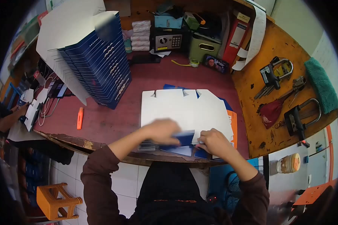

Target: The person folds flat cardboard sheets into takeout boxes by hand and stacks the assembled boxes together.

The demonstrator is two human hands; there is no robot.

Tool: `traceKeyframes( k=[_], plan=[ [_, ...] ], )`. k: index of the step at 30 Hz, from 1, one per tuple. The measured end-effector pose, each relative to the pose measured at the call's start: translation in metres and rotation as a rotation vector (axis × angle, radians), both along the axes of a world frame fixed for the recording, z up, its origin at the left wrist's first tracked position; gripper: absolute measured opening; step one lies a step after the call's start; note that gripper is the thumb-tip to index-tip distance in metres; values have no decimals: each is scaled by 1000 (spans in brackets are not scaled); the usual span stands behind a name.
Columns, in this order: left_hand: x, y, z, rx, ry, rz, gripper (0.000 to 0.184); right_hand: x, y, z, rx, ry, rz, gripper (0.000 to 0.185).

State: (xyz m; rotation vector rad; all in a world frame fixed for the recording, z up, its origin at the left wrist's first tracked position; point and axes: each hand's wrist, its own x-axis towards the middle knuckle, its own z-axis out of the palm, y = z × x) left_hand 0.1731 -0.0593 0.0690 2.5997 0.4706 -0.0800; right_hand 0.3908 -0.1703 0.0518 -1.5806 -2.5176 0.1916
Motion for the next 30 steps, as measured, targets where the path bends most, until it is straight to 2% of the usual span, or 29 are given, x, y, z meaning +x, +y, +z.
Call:
traceKeyframes(
  k=[1, 3, 5, 6, 7, 10, 12, 13, 15, 16, 17, 19, 20, 21, 23, 24, 25, 27, 30],
  plan=[
    [-1, 7, -1, -6, 3, -2, 34, 2, 9, 1, -66, -10, 60, 29],
    [-1, 18, -6, -222, -26, -90, 35, 11, 36, 8, -57, 44, 136, 29],
    [-1, 20, -13, -224, -44, -104, 34, 13, 57, 15, -552, 93, -4, 33],
    [-2, 21, -16, -270, -47, -98, 34, 14, 62, 7, -607, 221, -44, 35],
    [-3, 21, -18, -315, -50, -91, 35, 16, 64, 2, -612, 220, -43, 35],
    [-6, 17, -20, -265, -103, -88, 33, 17, 63, -4, -550, 240, -14, 45],
    [-7, 13, -19, -214, -110, -76, 32, 15, 57, -11, -333, 225, -45, 50],
    [-8, 12, -20, -174, -110, -60, 31, 12, 51, -11, -327, 219, -47, 50],
    [-9, 11, -22, -168, -116, -46, 31, 4, 36, -6, -176, 18, -188, 45],
    [-9, 12, -22, -170, -86, -57, 33, -5, 31, 2, -328, -42, -278, 42],
    [-8, 13, -22, -169, -58, -70, 36, -13, 28, -2, -324, -46, -288, 42],
    [-7, 13, -19, -161, -78, -79, 33, -31, 27, -12, 112, -41, -466, 39],
    [-8, 12, -20, -162, -90, -79, 31, -39, 34, -12, -62, 94, -568, 45],
    [-9, 13, -23, -161, -96, -79, 31, -46, 42, -15, -58, 89, -568, 45],
    [-9, 14, -34, -149, -189, -97, 31, -50, 54, -34, 203, -89, -619, 60],
    [-8, 16, -36, -155, -182, -113, 32, -48, 62, -41, 137, 8, -690, 69],
    [-7, 17, -35, -167, -175, -117, 32, -46, 66, -45, 124, 11, -696, 69],
    [-8, 13, -31, -228, -166, -105, 35, -47, 66, -46, 289, 58, -707, 70],
    [-10, -1, -43, -92, -162, -54, 40, -45, 65, -48, 286, 85, -650, 72]
  ],
)
